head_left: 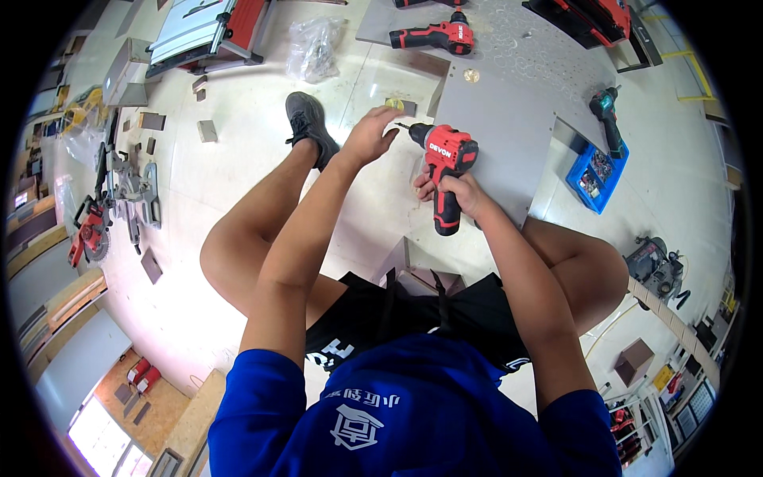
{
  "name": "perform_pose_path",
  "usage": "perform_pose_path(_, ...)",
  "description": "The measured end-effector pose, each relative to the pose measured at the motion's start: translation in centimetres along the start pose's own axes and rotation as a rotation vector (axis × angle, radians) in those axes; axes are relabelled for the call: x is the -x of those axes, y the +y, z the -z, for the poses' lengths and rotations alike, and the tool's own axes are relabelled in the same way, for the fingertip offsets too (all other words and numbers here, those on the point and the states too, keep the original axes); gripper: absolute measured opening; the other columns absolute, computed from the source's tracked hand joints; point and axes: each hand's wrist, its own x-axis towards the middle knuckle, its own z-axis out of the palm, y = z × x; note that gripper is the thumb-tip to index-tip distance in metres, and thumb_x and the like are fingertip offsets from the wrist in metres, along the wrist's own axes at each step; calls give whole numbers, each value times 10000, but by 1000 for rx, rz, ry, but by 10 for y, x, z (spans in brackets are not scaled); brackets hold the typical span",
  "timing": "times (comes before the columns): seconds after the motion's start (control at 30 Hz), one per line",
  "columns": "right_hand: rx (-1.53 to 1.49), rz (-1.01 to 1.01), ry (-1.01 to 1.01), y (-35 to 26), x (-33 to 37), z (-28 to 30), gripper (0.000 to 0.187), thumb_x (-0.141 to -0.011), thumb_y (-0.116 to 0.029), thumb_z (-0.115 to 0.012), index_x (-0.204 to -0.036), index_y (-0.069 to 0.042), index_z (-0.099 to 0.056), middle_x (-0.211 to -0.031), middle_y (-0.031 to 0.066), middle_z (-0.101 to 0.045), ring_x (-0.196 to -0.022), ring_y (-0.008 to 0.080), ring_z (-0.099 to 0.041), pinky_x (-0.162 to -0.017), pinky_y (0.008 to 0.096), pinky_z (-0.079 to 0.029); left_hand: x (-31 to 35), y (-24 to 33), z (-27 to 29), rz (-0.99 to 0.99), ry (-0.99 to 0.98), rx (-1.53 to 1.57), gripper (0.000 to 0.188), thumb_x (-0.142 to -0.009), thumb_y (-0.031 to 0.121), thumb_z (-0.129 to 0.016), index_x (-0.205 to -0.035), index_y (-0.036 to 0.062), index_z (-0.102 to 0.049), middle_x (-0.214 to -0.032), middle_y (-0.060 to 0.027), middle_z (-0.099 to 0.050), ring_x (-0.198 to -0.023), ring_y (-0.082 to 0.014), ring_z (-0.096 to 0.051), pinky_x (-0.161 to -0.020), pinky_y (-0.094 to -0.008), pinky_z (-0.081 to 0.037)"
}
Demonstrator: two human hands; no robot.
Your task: The person assembles a small wooden cabinet by joining panels with screws. They use a cordless drill to drive screws into pre-drilled holes, aligning the pieces and securing them together.
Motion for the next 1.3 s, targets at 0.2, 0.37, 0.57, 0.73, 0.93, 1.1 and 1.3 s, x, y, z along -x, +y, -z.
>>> perform_pose_path(0.2, 41, -10, 32, 1, 4, -2, 418, -746, -114, -536, -1139, 27, -541, -1046, 199, -664, -898, 275, -698, -826, 408, -583, 44, 46, -12, 199, 470, -32, 658, -818, 38, -577, -1438, -48, -375, -1471, -305, -407, -1378, -461, -386, -1164, -458, -320)
perform_pose_path(0.37, 2, 15, 5, 2, 0, -1, 373, -782, -91, -535, -1138, 21, -552, -1030, 190, -669, -887, 272, -705, -821, 415, -597, 90, 88, -41, 570, 538, 607, 366, -952, 141, -619, -1266, -41, -569, -1170, -187, -659, -1107, -243, -642, -899, -364, -539)
perform_pose_path(0.57, 210, 83, 86, 19, -2, 15, 371, -817, -122, -610, -1172, -16, -591, -1074, 108, -675, -973, 207, -673, -869, 385, -568, 49, 170, -36, 641, 207, 568, 613, -871, 284, -763, -1272, -108, -516, -1135, -197, -654, -984, -248, -682, -836, -364, -566)
perform_pose_path(0.73, 488, 181, 120, 18, -6, 9, 342, -827, -124, -661, -1165, -85, -628, -1086, 41, -670, -1011, 166, -643, -897, 357, -538, 22, 162, -32, 702, 109, 373, 809, -639, 406, -878, -1111, -140, -513, -989, -241, -668, -937, -349, -692, -838, -375, -561)
perform_pose_path(0.93, 400, 141, 11, 23, -12, 13, 479, -817, -116, -733, -1255, -33, -558, -1099, 58, -660, -1015, 162, -639, -894, 361, -541, 27, 143, -31, 767, 127, 453, 694, -661, 366, -853, -1088, -92, -554, -1006, -192, -670, -911, -285, -692, -806, -373, -564)
perform_pose_path(1.1, 171, 143, -21, 34, -19, 19, 459, -991, -277, -607, -1305, 47, -523, -1087, 117, -662, -963, 172, -651, -860, 329, -545, 59, 108, -30, 771, 301, 1196, 488, -828, 271, -743, -1210, 29, -560, -1155, -105, -646, -1013, -237, -664, -887, -400, -546)
perform_pose_path(1.3, -13, -65, 45, 17, -15, 9, 473, -1082, -307, -428, -1324, 100, -424, -1221, 353, -592, -1153, 412, -641, -997, 472, -546, 73, 35, -24, 753, 775, 1816, 311, -858, 108, -624, -1146, 30, -533, -1028, -102, -639, -926, -230, -658, -832, -379, -561)
